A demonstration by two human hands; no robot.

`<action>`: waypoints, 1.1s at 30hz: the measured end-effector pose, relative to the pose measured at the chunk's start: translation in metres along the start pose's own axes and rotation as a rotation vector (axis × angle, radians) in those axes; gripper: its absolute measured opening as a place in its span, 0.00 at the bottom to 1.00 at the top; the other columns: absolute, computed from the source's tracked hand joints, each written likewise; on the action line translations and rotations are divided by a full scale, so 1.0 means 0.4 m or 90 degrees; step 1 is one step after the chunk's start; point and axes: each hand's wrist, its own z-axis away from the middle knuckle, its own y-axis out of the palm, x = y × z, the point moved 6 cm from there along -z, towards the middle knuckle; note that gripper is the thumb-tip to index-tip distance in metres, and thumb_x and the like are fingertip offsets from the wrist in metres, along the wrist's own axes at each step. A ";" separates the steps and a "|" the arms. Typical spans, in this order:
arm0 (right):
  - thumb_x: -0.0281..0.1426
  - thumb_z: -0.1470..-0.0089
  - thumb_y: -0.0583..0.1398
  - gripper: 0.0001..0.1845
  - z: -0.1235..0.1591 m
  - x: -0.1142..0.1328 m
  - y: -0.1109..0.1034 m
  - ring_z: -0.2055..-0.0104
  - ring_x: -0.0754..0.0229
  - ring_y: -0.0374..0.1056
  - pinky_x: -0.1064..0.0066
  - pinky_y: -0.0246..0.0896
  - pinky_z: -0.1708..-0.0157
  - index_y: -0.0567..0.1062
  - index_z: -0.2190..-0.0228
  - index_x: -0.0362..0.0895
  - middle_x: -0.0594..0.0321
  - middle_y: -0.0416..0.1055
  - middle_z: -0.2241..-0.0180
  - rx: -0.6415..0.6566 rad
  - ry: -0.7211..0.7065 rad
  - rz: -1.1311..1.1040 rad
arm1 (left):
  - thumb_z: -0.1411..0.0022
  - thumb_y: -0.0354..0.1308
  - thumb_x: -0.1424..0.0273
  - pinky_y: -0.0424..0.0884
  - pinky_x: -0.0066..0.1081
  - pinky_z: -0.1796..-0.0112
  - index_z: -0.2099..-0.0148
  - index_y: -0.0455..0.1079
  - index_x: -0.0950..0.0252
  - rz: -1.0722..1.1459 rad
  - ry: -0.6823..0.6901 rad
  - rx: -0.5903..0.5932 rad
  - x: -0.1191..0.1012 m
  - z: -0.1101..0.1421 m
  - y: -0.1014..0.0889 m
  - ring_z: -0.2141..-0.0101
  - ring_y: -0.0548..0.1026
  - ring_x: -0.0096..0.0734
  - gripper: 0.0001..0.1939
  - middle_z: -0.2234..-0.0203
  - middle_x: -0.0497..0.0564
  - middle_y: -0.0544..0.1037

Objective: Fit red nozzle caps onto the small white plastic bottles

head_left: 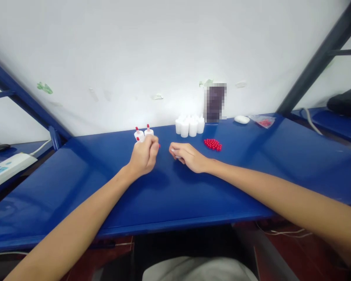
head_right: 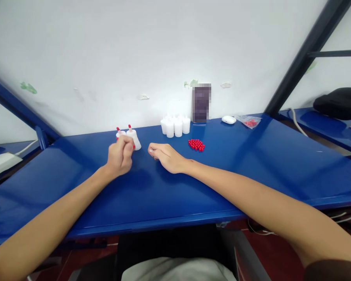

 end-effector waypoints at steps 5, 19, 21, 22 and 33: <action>0.34 0.37 0.45 0.18 0.005 -0.008 0.004 0.76 0.65 0.52 0.70 0.50 0.73 0.61 0.77 0.44 0.67 0.58 0.78 0.016 -0.013 -0.029 | 0.26 0.42 0.67 0.58 0.25 0.76 0.71 0.58 0.63 0.034 -0.021 0.131 -0.028 0.024 0.058 0.82 0.62 0.22 0.18 0.82 0.43 0.64; 0.35 0.43 0.53 0.15 -0.001 -0.007 0.012 0.76 0.66 0.55 0.71 0.50 0.74 0.66 0.79 0.42 0.69 0.59 0.81 0.080 -0.002 -0.008 | 0.28 0.47 0.61 0.56 0.27 0.75 0.67 0.60 0.63 -0.023 0.073 0.335 -0.055 0.036 0.097 0.77 0.68 0.27 0.15 0.76 0.47 0.72; 0.34 0.44 0.53 0.15 -0.002 -0.007 0.013 0.76 0.66 0.53 0.71 0.48 0.74 0.66 0.80 0.42 0.69 0.57 0.80 0.087 0.003 0.009 | 0.29 0.49 0.61 0.56 0.27 0.75 0.68 0.59 0.63 -0.023 0.067 0.345 -0.055 0.039 0.102 0.77 0.68 0.27 0.15 0.77 0.46 0.72; 0.34 0.44 0.53 0.16 -0.003 -0.008 0.013 0.76 0.66 0.52 0.72 0.47 0.74 0.65 0.80 0.42 0.69 0.56 0.81 0.086 0.007 0.015 | 0.29 0.49 0.62 0.56 0.27 0.75 0.68 0.59 0.63 -0.021 0.062 0.347 -0.055 0.041 0.104 0.77 0.68 0.27 0.15 0.77 0.46 0.71; 0.32 0.46 0.51 0.14 -0.001 -0.011 0.014 0.77 0.67 0.48 0.71 0.45 0.75 0.59 0.82 0.44 0.70 0.51 0.81 0.052 0.011 0.099 | 0.32 0.53 0.65 0.56 0.26 0.75 0.67 0.60 0.63 0.018 0.029 0.341 -0.054 0.043 0.105 0.78 0.67 0.25 0.11 0.77 0.44 0.71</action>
